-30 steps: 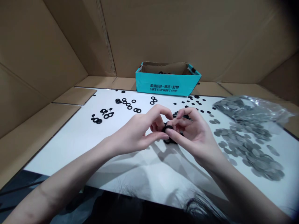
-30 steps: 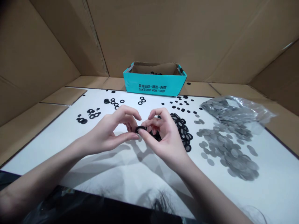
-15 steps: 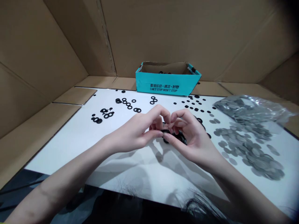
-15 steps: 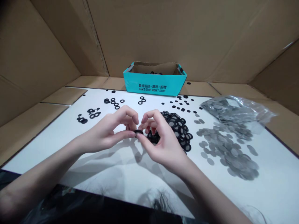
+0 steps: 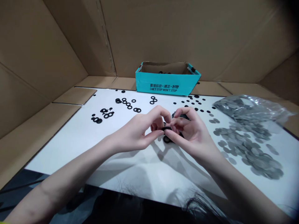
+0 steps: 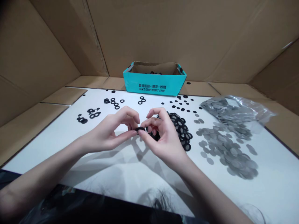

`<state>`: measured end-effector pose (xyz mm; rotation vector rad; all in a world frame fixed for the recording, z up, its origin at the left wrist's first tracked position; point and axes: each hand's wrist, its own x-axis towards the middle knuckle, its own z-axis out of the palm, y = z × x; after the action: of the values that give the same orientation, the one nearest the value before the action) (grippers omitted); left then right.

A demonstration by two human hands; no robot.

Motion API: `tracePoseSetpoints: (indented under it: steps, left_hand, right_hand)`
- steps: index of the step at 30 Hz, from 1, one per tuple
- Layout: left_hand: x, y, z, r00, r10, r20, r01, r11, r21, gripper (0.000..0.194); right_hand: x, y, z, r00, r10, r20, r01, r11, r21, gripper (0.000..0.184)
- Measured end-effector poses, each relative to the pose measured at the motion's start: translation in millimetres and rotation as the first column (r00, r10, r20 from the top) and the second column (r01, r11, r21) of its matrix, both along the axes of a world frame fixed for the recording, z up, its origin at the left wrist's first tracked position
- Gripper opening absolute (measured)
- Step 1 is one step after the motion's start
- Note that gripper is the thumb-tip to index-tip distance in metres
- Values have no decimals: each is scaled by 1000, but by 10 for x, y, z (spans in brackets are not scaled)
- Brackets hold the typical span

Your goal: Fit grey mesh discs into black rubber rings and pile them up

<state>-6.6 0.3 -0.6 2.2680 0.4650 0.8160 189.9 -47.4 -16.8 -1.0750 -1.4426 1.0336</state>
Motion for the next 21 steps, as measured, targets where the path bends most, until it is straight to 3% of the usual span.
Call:
tracePoseSetpoints:
  steps: [12,17,21]
  left_hand:
    - [-6,-18,53,994,21,-110,-27,998,-53,23]
    - [-4,8,21,996,36,-76,-40,998,-55,19]
    - [-11,35,12,1000,18,20,-14,985,-172,19]
  right_hand:
    - [36,-5,-7,977,-10,211,-10,995,97,29]
    - [37,17,-14,989,-18,143,10,998,57,25]
    - [48,38,-13,996,-34,77,27,995,99,33]
